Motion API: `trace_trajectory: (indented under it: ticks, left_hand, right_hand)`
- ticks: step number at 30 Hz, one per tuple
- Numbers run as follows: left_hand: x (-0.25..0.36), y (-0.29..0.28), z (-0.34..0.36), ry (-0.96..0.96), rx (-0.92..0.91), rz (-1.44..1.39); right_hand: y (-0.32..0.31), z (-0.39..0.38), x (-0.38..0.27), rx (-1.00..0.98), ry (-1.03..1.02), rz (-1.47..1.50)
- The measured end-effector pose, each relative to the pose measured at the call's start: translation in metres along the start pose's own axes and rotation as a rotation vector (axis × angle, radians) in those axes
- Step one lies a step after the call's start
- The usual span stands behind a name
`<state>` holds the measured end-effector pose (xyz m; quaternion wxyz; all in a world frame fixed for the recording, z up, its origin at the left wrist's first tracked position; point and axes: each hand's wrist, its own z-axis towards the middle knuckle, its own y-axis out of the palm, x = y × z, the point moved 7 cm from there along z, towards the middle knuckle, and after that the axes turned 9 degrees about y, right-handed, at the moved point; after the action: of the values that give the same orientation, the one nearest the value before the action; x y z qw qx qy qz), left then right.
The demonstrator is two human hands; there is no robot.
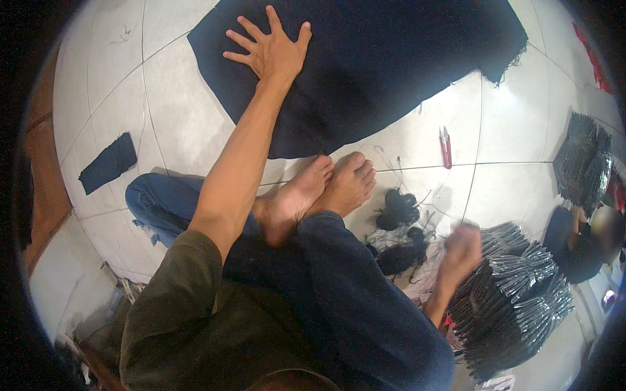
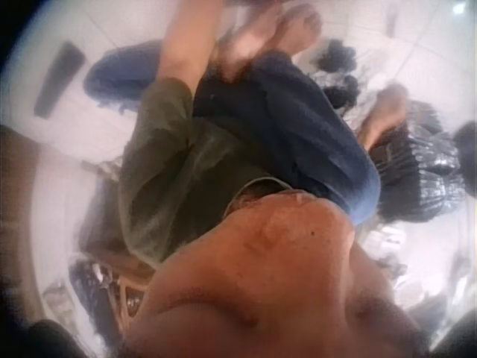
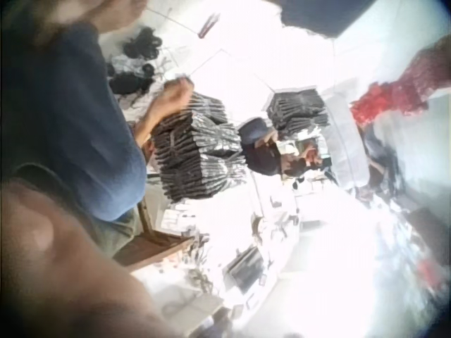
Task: The person sits on the floor and uses a red utility knife to cut a large piece of dark fabric into long strips. They repeatedly measure, cut, and stack the resulting fabric pieces on the floor.
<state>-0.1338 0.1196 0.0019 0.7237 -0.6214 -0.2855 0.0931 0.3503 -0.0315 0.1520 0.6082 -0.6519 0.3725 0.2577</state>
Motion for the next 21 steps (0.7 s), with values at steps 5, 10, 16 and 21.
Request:
trace_trajectory:
  ticks: [5,10,16,21]
  left_hand:
    - [0.015,-0.004,-0.026,-0.071,0.065,-0.216]
    - [0.039,0.020,-0.064,-0.085,-0.014,-0.209]
    - [0.011,0.022,-0.050,0.004,0.092,-0.086]
    - [0.022,0.025,-0.046,0.053,0.097,-0.094]
  right_hand:
    - [0.144,-0.027,0.021,-1.188,0.673,-0.325]
    - [0.229,0.045,-0.072,-0.698,0.145,0.357]
    - [0.169,0.031,-0.069,-0.291,-0.181,-0.845]
    - [0.057,-0.003,0.023,-0.326,0.244,-1.291]
